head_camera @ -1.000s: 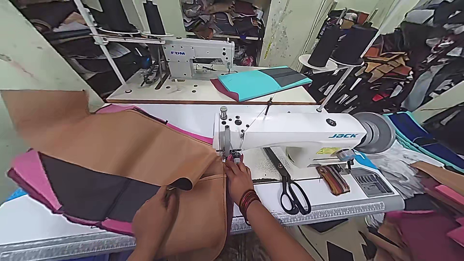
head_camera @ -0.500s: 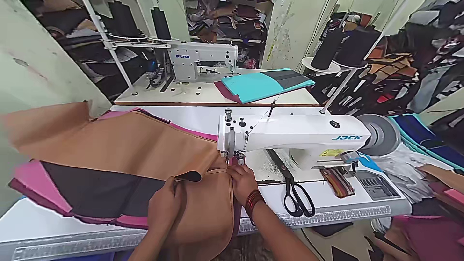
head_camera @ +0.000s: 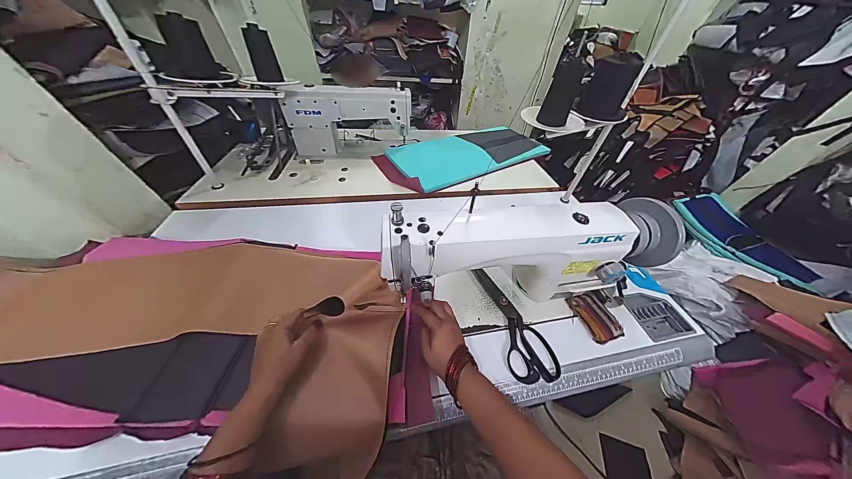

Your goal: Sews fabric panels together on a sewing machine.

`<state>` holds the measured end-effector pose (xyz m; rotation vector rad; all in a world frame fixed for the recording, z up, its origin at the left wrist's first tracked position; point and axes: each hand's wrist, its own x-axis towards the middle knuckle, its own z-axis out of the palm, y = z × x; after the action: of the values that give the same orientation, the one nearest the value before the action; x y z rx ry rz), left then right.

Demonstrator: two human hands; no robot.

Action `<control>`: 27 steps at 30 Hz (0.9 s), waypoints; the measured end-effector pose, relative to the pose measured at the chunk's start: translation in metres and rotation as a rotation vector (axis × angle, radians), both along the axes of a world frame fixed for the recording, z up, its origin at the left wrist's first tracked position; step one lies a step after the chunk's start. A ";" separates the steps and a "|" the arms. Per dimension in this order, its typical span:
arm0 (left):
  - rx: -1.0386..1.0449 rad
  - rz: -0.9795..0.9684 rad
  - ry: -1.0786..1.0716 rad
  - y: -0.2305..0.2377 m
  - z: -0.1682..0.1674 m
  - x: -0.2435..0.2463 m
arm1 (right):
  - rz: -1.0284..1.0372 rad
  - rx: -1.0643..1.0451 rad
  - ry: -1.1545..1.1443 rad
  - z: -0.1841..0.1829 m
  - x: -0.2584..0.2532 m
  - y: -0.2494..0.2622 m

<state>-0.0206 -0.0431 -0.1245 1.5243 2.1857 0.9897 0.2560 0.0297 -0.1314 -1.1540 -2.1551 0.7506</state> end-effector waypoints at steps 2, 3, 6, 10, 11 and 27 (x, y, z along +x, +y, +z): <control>-0.005 -0.001 0.016 -0.006 -0.002 0.005 | 0.072 0.081 -0.037 -0.005 -0.001 -0.002; -0.020 -0.009 0.041 -0.009 0.000 0.008 | 0.103 0.101 -0.080 -0.006 -0.002 -0.001; -0.019 -0.022 0.133 -0.018 0.000 0.016 | 0.119 0.091 -0.207 -0.001 -0.006 -0.002; 0.012 -0.040 0.177 -0.024 -0.003 0.024 | 0.118 0.102 -0.339 0.003 -0.007 -0.004; 0.012 -0.037 0.178 -0.024 -0.003 0.025 | 0.118 0.138 -0.351 0.002 -0.007 -0.004; -0.100 0.061 0.149 0.015 0.006 0.026 | 0.121 0.055 -0.369 0.005 -0.006 0.013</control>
<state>0.0056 -0.0282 -0.1188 1.5386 2.3588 0.7946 0.2500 0.0423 -0.1261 -1.2185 -2.5520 0.5573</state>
